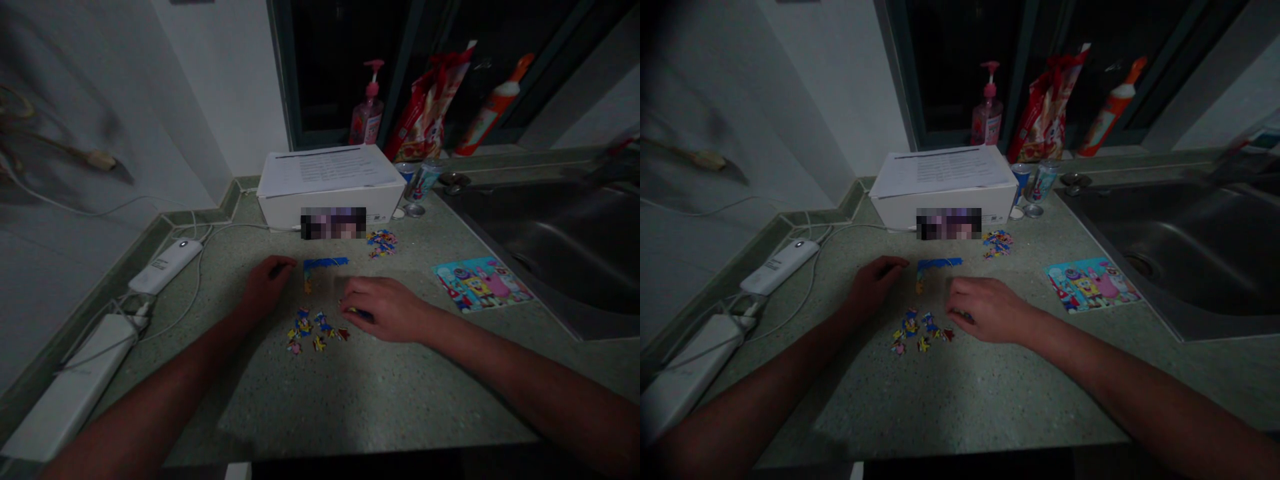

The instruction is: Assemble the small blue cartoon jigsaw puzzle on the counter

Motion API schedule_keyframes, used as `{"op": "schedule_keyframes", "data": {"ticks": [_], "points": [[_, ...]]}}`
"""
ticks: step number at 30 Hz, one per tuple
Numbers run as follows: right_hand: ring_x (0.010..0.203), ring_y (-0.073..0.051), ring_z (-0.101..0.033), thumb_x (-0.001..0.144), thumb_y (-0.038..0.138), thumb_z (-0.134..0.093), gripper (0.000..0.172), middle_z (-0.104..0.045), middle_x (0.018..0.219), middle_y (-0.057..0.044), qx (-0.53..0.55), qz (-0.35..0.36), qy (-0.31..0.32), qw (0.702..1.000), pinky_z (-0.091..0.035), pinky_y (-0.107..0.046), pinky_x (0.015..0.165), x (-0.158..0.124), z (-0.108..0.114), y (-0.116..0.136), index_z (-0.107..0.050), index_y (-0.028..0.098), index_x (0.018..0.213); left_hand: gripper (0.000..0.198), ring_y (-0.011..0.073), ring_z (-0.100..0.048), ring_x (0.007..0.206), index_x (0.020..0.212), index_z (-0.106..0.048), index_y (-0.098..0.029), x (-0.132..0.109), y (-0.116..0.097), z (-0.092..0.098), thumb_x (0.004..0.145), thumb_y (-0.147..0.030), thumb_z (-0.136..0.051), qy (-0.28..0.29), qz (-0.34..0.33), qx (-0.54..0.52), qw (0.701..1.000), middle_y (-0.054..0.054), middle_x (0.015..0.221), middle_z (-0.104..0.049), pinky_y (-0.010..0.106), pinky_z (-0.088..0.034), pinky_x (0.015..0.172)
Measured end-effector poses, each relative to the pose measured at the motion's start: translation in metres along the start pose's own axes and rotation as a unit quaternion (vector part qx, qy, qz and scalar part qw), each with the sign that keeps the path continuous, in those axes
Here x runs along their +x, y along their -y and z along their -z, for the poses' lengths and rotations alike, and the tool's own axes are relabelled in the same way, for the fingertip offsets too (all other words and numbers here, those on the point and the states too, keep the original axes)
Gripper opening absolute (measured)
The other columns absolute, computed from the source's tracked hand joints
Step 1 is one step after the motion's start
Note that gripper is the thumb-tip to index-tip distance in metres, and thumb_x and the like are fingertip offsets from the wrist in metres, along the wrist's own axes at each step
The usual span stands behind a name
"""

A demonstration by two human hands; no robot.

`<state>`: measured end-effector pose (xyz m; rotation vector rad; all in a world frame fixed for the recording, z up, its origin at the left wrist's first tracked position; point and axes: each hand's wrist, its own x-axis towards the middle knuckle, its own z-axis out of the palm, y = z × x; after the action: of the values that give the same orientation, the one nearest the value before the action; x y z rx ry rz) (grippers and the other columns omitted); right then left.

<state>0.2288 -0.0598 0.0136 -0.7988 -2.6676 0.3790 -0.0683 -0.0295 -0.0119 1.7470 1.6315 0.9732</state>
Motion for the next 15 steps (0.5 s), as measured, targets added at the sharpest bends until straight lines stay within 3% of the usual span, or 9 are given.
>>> {"op": "schedule_keyframes", "data": {"ticks": [5,15], "points": [[0.09,-0.022,-0.068,0.097,0.02,-0.068,0.014,-0.072,0.106,-0.006,0.022,0.018,0.057,0.998,-0.051,-0.036,0.076,-0.0032,-0.0014,0.0048,-0.077,0.024,0.106,0.024,0.0278,-0.076,0.105,0.1,-0.079,-0.024,0.0,-0.0005,0.0004,0.091,-0.037,-0.061,-0.001,-0.001,-0.009,1.0,0.007,0.109,-0.084,0.046,-0.058,0.102],[0.089,-0.022,-0.069,0.095,0.028,-0.076,0.012,-0.073,0.103,-0.005,0.038,0.011,0.071,0.997,-0.051,-0.037,0.077,-0.0029,-0.0013,0.009,-0.077,0.024,0.106,0.028,0.0281,-0.075,0.105,0.102,-0.079,-0.023,-0.0008,0.0013,0.0002,0.092,-0.041,-0.06,0.001,-0.012,-0.011,1.0,0.008,0.109,-0.083,0.046,-0.057,0.101]]}}
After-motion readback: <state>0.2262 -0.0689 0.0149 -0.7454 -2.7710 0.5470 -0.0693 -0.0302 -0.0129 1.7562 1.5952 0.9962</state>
